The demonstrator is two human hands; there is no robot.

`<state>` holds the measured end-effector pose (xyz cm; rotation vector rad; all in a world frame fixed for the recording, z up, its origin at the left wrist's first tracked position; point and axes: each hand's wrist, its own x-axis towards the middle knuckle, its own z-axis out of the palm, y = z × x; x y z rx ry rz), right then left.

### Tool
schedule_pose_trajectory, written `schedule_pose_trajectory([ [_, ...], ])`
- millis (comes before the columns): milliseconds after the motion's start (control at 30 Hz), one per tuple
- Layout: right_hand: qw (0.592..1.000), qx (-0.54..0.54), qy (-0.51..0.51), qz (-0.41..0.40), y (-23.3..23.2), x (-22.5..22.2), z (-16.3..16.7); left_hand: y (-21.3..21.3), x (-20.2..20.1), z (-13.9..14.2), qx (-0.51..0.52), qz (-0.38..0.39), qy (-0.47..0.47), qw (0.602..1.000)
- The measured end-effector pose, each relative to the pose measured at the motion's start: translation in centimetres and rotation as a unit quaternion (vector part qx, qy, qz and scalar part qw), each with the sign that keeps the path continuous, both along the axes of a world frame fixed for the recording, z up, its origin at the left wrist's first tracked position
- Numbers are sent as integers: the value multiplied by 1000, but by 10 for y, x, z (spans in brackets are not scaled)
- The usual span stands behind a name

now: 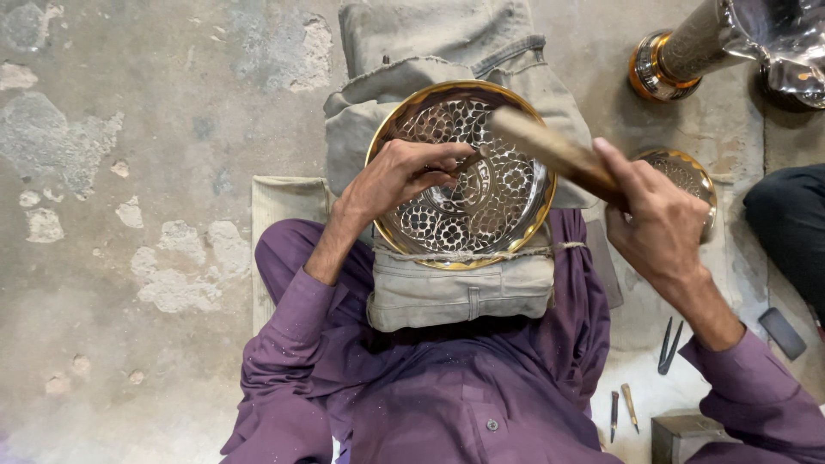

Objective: The person sits cross-legged on the floor with a decorative brass tray resting on a cushion, holds a punch against the tray's patterned surface, and repeatedly strikes the punch with a wooden mallet to emboss the design, repositioning the punch across the tray as they work.

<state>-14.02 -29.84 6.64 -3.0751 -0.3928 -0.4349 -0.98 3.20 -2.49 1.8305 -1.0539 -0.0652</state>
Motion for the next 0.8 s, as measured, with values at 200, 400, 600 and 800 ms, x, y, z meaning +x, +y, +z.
schedule_pose_trajectory([
  [200,996,-70,45,-17,-4,5,-2,2,-2,-1,5,8,15,1000],
  [400,997,28,71,6,-4,3,-6,-2,0,-4,5,6,9,1000],
  [600,954,298,9,42,8,5,-7,2,0,-2,0,2,23,1000],
  [800,997,75,5,-13,9,4,2,1,0,5,-10,-5,32,999],
])
